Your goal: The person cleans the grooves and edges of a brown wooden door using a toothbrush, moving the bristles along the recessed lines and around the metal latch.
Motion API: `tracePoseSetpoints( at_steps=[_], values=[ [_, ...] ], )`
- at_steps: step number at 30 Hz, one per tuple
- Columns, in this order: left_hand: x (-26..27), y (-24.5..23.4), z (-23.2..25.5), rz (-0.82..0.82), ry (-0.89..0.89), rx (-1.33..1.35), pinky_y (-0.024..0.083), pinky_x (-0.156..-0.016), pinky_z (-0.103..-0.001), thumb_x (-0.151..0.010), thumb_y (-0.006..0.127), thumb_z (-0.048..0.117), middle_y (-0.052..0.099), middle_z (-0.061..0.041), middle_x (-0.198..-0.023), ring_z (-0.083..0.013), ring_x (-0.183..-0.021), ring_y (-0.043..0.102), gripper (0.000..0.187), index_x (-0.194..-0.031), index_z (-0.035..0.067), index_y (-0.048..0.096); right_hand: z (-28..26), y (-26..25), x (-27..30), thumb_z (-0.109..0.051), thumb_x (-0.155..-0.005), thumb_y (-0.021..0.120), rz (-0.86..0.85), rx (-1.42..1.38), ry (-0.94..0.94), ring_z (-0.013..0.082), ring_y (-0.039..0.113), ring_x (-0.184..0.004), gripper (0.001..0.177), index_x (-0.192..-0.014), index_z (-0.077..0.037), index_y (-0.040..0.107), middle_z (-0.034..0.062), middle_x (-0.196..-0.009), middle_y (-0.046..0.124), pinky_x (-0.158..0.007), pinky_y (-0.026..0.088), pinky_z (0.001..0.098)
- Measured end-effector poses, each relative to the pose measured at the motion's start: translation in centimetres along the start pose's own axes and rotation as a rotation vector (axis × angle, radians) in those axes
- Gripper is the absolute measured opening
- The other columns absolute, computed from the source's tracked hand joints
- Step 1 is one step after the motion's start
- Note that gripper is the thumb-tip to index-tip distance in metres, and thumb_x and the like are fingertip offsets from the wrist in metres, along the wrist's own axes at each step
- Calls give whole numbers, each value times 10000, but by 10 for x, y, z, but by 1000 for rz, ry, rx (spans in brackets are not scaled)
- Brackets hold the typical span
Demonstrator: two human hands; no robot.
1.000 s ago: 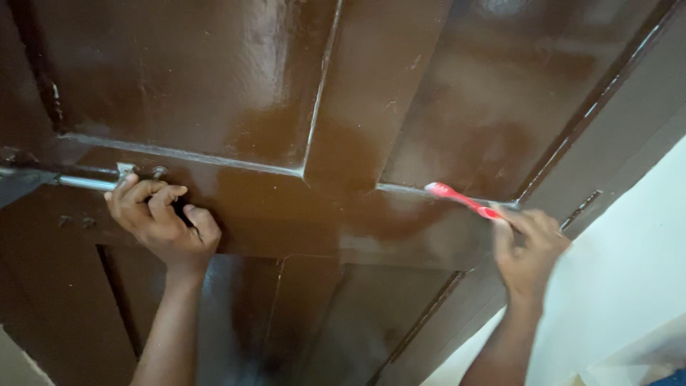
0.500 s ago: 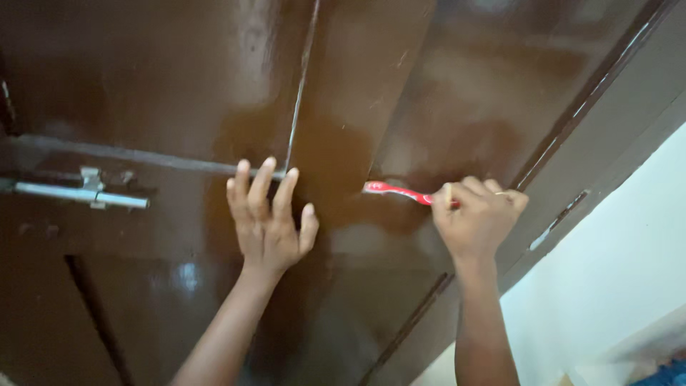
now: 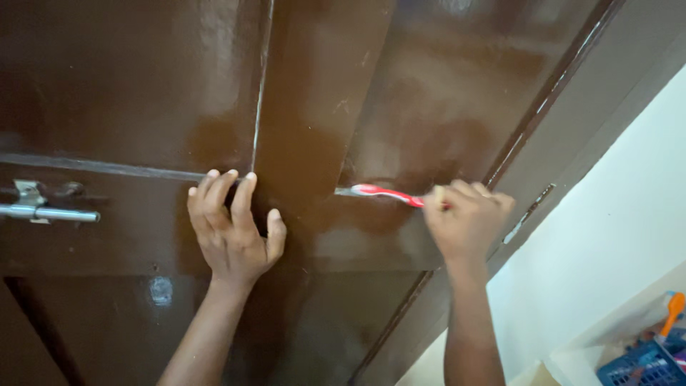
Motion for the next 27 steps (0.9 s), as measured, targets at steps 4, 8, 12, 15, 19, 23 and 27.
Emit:
tracePoseSetpoints(
  at_steps=[4,8,12,15,19,23,27],
  values=[
    [0,0,0,-7,1,11,322,-1220,-569,-984,553,347,528,-176,-1334,-384,-1370,471,492,-1366,39,588,80,-16,39,-206,-892,699,-34,41,268,241,546,-673,273,-671,-99,578,54,-711,565,-679,328,363],
    [2,1,-1,-1,10,-24,320,-1220,-564,-1007,549,351,535,-161,-1325,-379,-1367,477,480,-1368,39,597,92,-25,72,-215,-955,678,24,303,316,260,576,-726,289,-679,-133,668,22,-676,623,-775,316,410],
    [4,3,-2,-1,11,-39,323,-1225,-569,-1019,539,334,548,-157,-1325,-371,-1378,482,472,-1377,32,598,98,-26,82,-239,-960,671,0,392,306,256,577,-691,341,-648,-111,624,29,-688,624,-823,332,402],
    [5,4,-4,9,10,-26,331,-1221,-568,-1014,527,332,546,-156,-1321,-362,-1373,484,466,-1369,43,608,117,-27,88,-218,-977,629,93,490,381,251,599,-727,355,-634,-129,649,9,-690,650,-773,337,418],
    [7,4,-5,5,8,-30,332,-1224,-564,-1027,536,342,546,-152,-1327,-367,-1380,478,461,-1367,40,614,92,-16,122,-326,-1134,580,-85,568,474,327,599,-702,395,-828,-119,719,82,-755,643,-647,383,469],
    [6,5,-6,13,11,-16,331,-1220,-568,-988,536,314,548,-148,-1312,-357,-1374,486,463,-1355,44,623,72,-28,128,-331,-1147,508,-88,490,419,360,628,-797,320,-1038,-125,728,136,-875,661,-690,479,469],
    [6,4,-6,2,11,-6,320,-1223,-566,-975,540,296,546,-152,-1311,-361,-1375,482,466,-1354,38,623,65,-20,130,-288,-1126,481,-103,256,520,377,618,-680,304,-1122,-156,755,157,-803,678,-603,466,489]
  ],
)
Point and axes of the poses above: each hand's wrist, its own x-axis away from the middle knuckle, its own y-axis out of the palm, z = x × y, the point moved 4 cm from there along -x, towards the middle knuckle
